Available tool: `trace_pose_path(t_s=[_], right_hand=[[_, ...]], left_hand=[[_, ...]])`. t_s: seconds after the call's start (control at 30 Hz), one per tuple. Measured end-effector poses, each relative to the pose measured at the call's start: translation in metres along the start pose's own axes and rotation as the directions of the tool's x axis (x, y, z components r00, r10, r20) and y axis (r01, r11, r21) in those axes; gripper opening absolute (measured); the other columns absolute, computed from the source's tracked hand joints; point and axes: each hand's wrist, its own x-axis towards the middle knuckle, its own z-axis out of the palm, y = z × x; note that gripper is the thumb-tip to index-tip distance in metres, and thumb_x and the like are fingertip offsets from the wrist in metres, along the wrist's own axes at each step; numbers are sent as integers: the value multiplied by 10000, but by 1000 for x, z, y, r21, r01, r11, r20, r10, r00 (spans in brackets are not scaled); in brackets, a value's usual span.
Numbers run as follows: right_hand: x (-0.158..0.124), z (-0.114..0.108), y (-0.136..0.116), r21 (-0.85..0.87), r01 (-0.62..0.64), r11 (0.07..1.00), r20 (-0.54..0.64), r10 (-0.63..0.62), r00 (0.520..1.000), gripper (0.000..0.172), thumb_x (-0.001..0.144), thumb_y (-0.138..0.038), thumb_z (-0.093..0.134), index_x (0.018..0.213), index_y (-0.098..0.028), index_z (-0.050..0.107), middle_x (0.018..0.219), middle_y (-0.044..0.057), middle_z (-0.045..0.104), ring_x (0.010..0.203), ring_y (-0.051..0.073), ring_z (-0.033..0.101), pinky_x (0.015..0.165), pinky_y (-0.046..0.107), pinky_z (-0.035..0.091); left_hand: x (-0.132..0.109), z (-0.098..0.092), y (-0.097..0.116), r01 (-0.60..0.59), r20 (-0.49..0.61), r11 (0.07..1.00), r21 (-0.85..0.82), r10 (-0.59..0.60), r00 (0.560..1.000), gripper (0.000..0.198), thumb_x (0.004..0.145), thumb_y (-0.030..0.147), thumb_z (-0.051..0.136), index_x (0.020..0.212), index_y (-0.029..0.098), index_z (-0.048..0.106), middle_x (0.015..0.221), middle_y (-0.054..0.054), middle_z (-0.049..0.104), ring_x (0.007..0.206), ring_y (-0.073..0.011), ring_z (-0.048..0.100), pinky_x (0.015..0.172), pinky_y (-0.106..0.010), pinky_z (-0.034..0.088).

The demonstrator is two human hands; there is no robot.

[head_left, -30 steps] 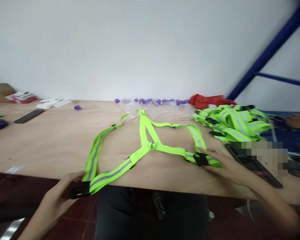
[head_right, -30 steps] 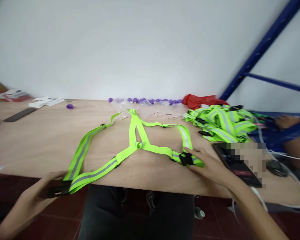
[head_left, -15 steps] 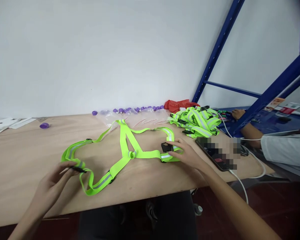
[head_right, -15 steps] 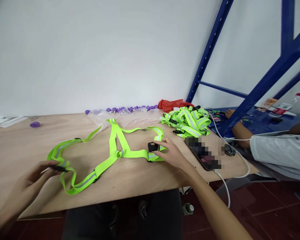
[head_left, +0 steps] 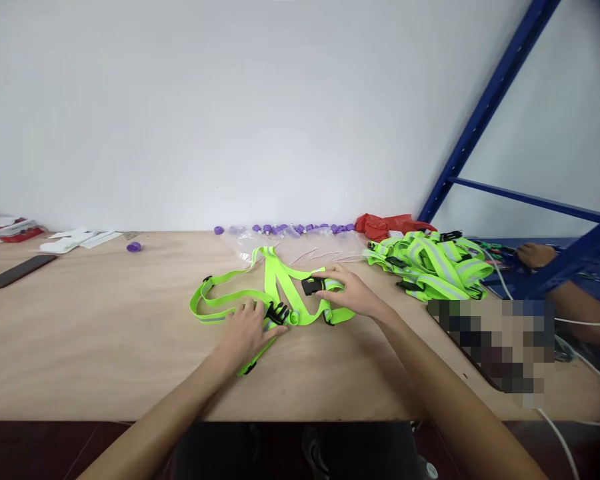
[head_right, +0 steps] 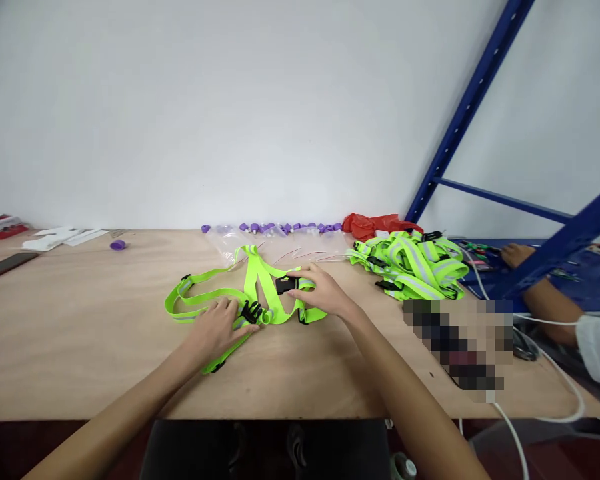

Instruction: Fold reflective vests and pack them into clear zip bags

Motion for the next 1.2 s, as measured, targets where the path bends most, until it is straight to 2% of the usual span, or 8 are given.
trace_pose_path(t_s=[0.1,0.3,0.43,0.63,0.8,0.93,1.07,1.2], right_hand=[[9,10,8,52,39,998,-17,-38,999,501,811,-491,682,1254,-256,670,1196,66,568,1143,144,564,1069,299,470],[6,33,18,55,52,997,-109,-45,993,474,785,-504,713,1196,-267,706,1199,71,529,1176,148,538,1051,275,482],[1,41,17,23,20,1000,-87,-18,996,460,789,-511,707,1201,-305,701,1234,66,511,1192,159,541,1075,299,469],[-2,46,13,-18,57,998,-53,-58,997,436,795,-472,699,1190,-287,701,1228,75,508,1224,173,527,1084,310,469],[-2,49,14,-58,21,998,-54,-24,998,403,809,-475,670,1155,-269,705,1230,77,495,1225,179,519,1079,311,476],[-1,49,16,-75,-17,997,-66,12,998,389,814,-474,661,1141,-267,703,1236,75,485,1223,183,512,1099,322,456],[-1,48,17,-83,-64,995,-80,58,995,381,813,-473,656,1142,-286,699,1231,66,489,1213,179,510,1094,324,447],[-1,45,18,-83,-66,994,-107,57,993,398,802,-502,665,1120,-267,706,1205,69,501,1194,180,520,1074,308,459]], left_hand=[[9,1,-3,12,54,1000,-1,-11,998,474,848,612,573,975,156,585,1056,-172,638,1002,-333,599,781,-380,476],[44,1,-16,-71,80,941,-330,103,991,253,858,433,565,934,192,555,869,-37,642,798,-198,583,676,-286,407],[49,9,-19,-77,48,872,-483,114,992,384,837,418,608,1148,196,565,933,-33,659,813,-181,595,690,-276,436],[47,21,-14,-82,80,900,-428,128,988,469,817,388,664,1266,257,636,1124,-87,662,1055,-262,622,902,-365,497],[43,24,-16,-102,20,918,-383,119,993,419,848,442,635,1237,293,681,1084,-79,662,988,-245,624,871,-358,511],[40,24,-18,-133,-20,917,-377,136,991,396,872,519,602,1175,290,712,1127,-84,667,1082,-273,597,914,-381,495],[43,25,-19,-79,21,863,-498,103,994,391,833,429,677,1185,260,671,1129,-69,673,1083,-268,600,914,-387,496],[46,27,-23,-73,-46,767,-637,57,997,419,786,382,732,1163,224,644,1073,-65,664,897,-197,614,774,-316,508]])
